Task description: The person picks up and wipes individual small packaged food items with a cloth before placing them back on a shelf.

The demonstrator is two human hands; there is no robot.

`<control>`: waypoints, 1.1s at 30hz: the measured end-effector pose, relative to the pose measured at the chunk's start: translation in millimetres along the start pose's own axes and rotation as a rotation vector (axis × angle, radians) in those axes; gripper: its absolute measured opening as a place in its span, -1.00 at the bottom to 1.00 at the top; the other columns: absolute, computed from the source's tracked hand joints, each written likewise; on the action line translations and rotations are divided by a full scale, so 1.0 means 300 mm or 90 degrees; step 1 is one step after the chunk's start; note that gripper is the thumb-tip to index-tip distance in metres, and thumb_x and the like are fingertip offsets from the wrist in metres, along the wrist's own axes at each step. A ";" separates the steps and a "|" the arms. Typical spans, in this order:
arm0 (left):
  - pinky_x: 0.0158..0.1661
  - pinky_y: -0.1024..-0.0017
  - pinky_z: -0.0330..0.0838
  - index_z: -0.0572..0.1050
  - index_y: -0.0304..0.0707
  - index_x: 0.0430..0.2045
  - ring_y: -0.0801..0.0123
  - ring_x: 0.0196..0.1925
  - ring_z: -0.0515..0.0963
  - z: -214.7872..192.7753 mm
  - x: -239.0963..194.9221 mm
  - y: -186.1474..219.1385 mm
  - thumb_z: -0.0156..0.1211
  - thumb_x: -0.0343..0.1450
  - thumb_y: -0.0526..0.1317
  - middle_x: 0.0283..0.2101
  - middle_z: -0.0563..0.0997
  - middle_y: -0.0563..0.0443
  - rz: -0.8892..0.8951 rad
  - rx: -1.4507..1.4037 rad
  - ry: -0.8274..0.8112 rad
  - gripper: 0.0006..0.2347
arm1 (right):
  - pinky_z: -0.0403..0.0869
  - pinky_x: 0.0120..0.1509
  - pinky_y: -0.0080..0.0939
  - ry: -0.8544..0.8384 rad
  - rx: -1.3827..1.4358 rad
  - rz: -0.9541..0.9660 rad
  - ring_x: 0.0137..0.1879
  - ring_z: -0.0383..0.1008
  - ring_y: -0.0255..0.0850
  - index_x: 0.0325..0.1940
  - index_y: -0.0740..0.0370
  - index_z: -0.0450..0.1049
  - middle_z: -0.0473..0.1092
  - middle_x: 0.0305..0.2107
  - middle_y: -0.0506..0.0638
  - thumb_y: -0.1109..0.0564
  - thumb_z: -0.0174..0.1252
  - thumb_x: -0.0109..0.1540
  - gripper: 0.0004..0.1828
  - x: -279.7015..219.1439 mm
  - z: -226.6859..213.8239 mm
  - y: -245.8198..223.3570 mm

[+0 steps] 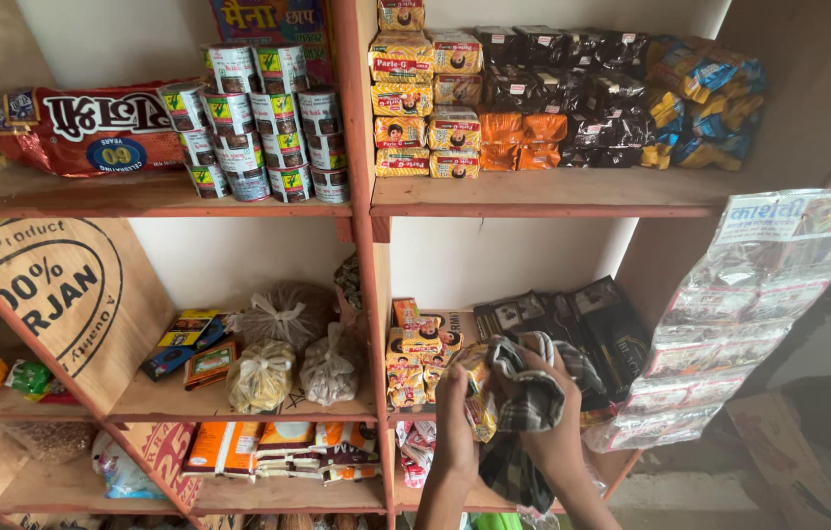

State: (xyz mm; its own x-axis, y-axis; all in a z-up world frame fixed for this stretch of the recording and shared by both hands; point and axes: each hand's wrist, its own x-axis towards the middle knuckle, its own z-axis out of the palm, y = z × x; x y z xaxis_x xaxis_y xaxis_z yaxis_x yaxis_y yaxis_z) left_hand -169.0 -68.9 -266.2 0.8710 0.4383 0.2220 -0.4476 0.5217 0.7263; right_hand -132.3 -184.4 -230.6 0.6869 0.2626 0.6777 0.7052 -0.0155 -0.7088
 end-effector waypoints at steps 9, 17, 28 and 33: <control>0.13 0.28 0.43 0.39 -0.12 0.23 0.26 0.17 0.56 0.036 -0.034 -0.007 -0.33 0.42 0.29 0.14 0.58 -0.03 -0.064 -0.141 0.124 -0.35 | 0.49 -0.02 -0.24 0.028 0.140 0.204 -0.09 0.54 -0.23 0.10 0.35 0.52 0.54 -0.17 0.10 0.21 0.28 0.15 -0.57 -0.131 0.037 0.020; 0.27 0.24 0.32 0.37 -0.38 0.24 0.12 0.30 0.47 0.053 -0.113 -0.060 -0.04 0.49 0.16 0.23 0.47 -0.20 0.315 0.395 -0.041 -0.41 | 0.51 -0.19 -0.09 0.174 0.608 0.514 -0.23 0.56 -0.15 -0.10 0.20 0.44 0.51 -0.31 -0.02 0.11 0.22 0.22 -0.78 -0.085 0.026 0.138; 0.12 0.20 0.41 0.33 -0.42 0.13 0.15 0.13 0.49 0.144 -0.054 -0.120 0.45 0.31 -0.27 0.09 0.49 -0.23 0.470 0.569 -0.015 -0.47 | 0.54 0.04 -0.08 0.129 0.705 0.641 -0.05 0.61 -0.15 0.14 0.20 0.47 0.57 -0.10 0.02 -0.17 0.02 0.28 -0.50 -0.210 -0.034 0.444; -0.07 0.45 0.53 0.22 -0.28 0.14 0.38 -0.09 0.59 0.065 0.046 -0.309 0.36 0.34 -0.24 -0.08 0.54 -0.07 0.102 0.177 0.088 -0.48 | 0.51 0.00 0.02 0.152 0.597 0.773 -0.07 0.58 -0.09 0.20 0.13 0.48 0.55 -0.10 0.03 0.01 0.18 0.25 -0.56 -0.230 -0.111 0.477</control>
State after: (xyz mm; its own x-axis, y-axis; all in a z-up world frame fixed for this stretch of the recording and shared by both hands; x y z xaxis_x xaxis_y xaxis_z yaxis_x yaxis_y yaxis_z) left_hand -111.5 -125.7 -317.8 0.7497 0.6034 0.2717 -0.4881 0.2271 0.8427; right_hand -73.0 -236.7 -372.3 0.8197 0.3840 -0.4250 -0.5721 0.5146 -0.6386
